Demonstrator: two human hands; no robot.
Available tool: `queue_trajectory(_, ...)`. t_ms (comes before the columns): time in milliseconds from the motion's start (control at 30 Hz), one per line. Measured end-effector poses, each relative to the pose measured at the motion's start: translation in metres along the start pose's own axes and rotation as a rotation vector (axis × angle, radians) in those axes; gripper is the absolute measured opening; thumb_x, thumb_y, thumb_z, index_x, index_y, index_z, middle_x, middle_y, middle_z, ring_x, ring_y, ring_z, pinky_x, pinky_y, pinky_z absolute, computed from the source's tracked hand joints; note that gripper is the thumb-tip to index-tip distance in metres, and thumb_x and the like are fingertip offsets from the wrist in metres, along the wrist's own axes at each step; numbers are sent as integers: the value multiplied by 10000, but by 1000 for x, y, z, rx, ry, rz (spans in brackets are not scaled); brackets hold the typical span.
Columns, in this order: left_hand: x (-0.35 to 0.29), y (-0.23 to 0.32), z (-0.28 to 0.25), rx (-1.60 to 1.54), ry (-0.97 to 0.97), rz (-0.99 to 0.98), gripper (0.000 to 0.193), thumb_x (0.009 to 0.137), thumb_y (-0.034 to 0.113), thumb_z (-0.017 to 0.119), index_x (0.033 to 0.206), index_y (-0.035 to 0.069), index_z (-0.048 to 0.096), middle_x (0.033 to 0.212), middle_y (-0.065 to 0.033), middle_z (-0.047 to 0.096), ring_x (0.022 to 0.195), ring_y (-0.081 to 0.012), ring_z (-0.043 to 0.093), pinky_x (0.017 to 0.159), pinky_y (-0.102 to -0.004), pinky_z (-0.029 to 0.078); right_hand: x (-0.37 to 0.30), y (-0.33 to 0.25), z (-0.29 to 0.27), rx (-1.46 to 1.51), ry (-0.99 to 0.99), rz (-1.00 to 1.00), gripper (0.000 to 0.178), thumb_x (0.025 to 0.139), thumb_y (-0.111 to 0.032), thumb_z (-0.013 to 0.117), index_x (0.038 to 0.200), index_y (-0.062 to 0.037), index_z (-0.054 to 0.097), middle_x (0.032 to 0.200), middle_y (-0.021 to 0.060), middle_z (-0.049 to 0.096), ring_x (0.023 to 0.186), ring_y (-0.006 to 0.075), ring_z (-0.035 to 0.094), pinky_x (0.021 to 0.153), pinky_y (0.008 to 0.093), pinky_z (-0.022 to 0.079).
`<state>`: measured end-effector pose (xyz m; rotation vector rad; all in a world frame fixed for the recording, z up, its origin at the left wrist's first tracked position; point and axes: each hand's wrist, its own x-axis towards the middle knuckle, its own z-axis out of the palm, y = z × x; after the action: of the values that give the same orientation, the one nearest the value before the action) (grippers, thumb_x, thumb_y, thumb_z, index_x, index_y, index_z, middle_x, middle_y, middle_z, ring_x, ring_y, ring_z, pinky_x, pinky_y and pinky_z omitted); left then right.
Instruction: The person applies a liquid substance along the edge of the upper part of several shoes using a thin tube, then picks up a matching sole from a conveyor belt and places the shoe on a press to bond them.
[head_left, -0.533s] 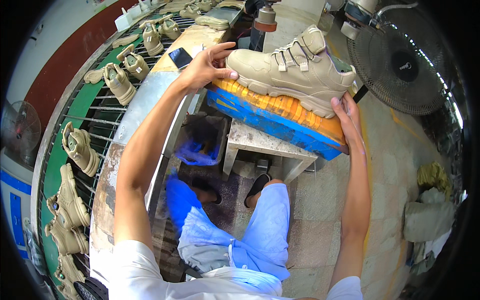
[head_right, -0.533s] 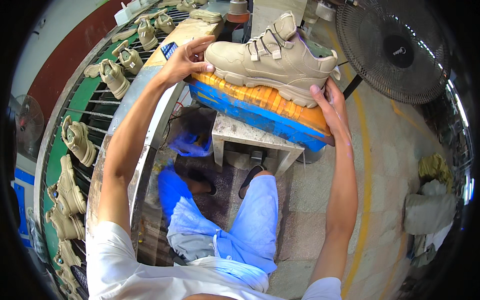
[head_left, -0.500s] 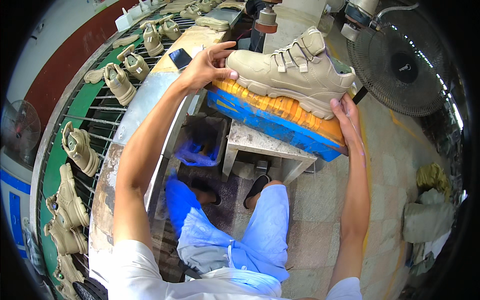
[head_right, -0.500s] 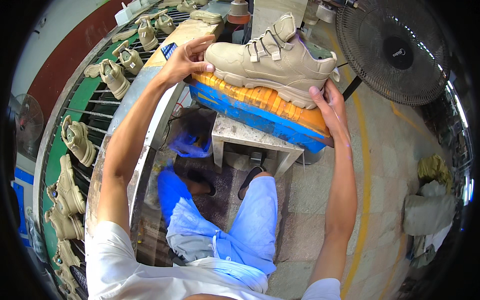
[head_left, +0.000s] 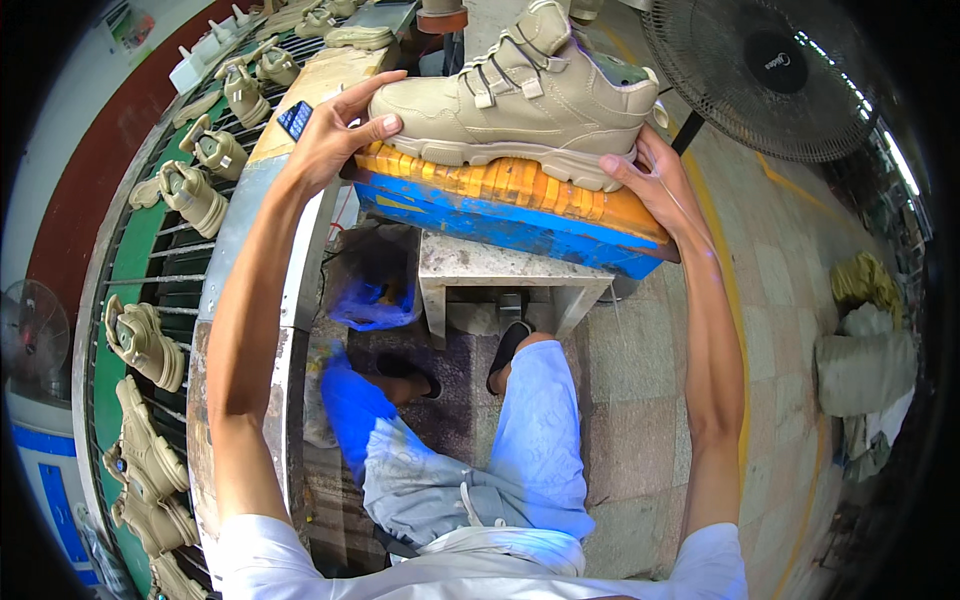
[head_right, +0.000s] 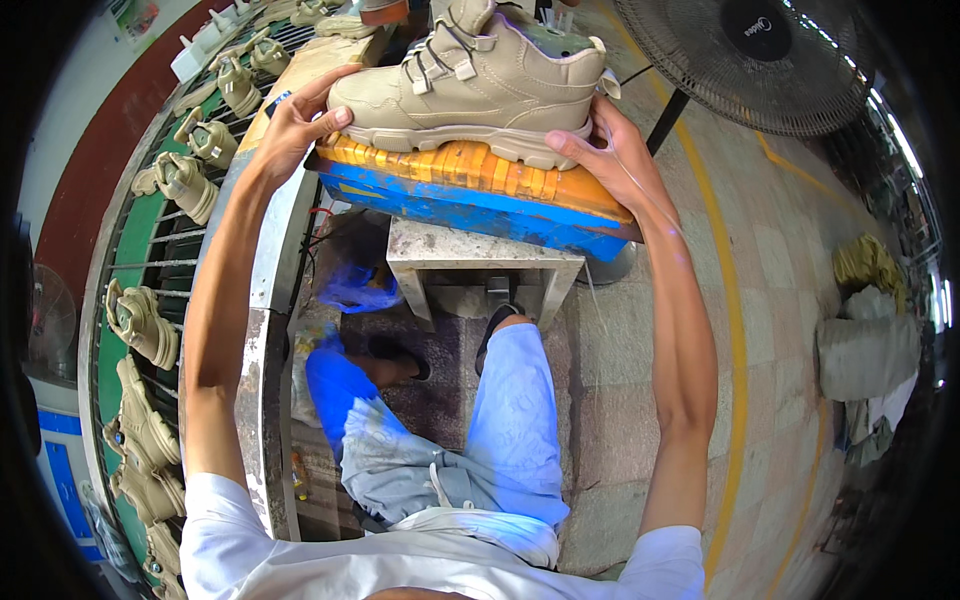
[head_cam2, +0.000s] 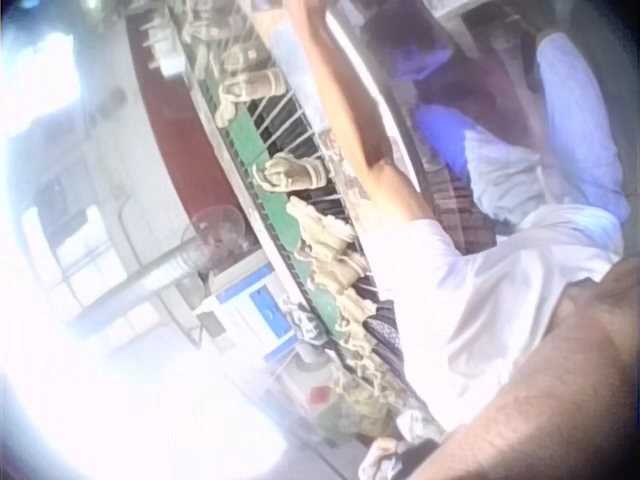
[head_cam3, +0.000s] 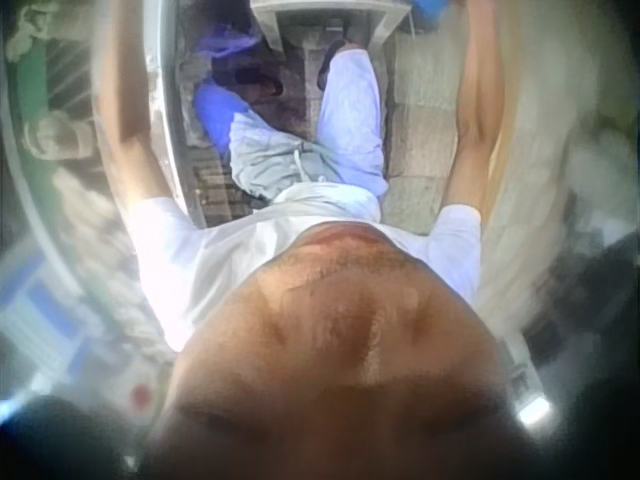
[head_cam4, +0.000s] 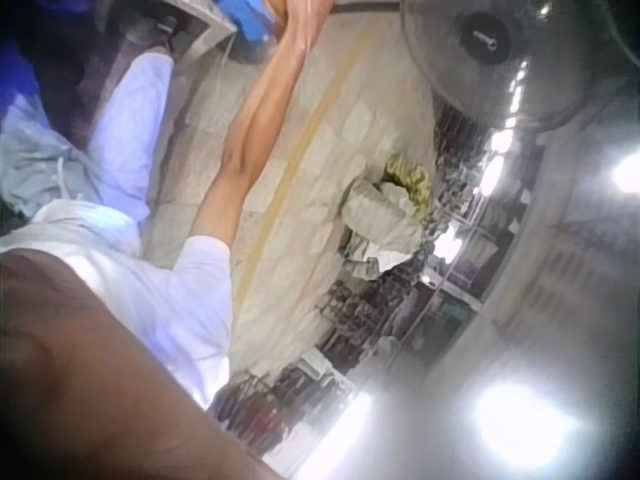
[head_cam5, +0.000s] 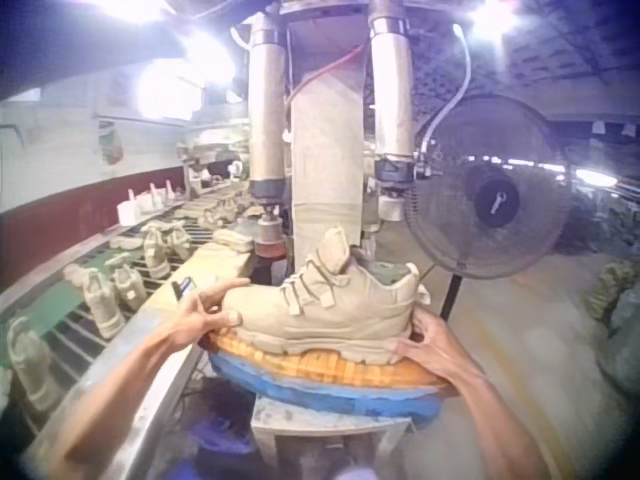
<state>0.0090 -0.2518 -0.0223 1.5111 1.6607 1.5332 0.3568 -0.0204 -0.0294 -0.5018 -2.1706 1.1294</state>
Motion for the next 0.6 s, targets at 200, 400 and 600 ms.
queue_trajectory(200, -2, 2, -5, -5, -88, 35, 986, 724, 208, 966, 1583, 91, 497, 1479, -93, 627, 1332, -213, 592, 1176, -347, 437, 1, 2, 0, 22, -9, -11, 891, 881, -503, 835, 1521, 21, 505, 1442, 232, 617, 1345, 330, 600, 1178, 445, 437)
queue_trajectory(400, -2, -6, -9, -22, -63, -24, 946, 712, 152, 959, 1555, 72, 536, 1447, -86, 660, 1322, -215, 607, 1185, -363, 430, 0, 7, 1, 42, -8, -6, 886, 875, -507, 832, 1516, 18, 517, 1444, 230, 619, 1351, 329, 602, 1186, 433, 432)
queue_trajectory(600, -6, 0, -12, 122, -65, 10, 852, 784, 50, 902, 1547, 20, 525, 1429, -105, 661, 1253, -189, 640, 1115, -333, 491, 3, 3, -1, -4, -29, -31, 839, 930, -496, 780, 1535, 12, 498, 1462, 226, 614, 1384, 319, 582, 1202, 423, 415)
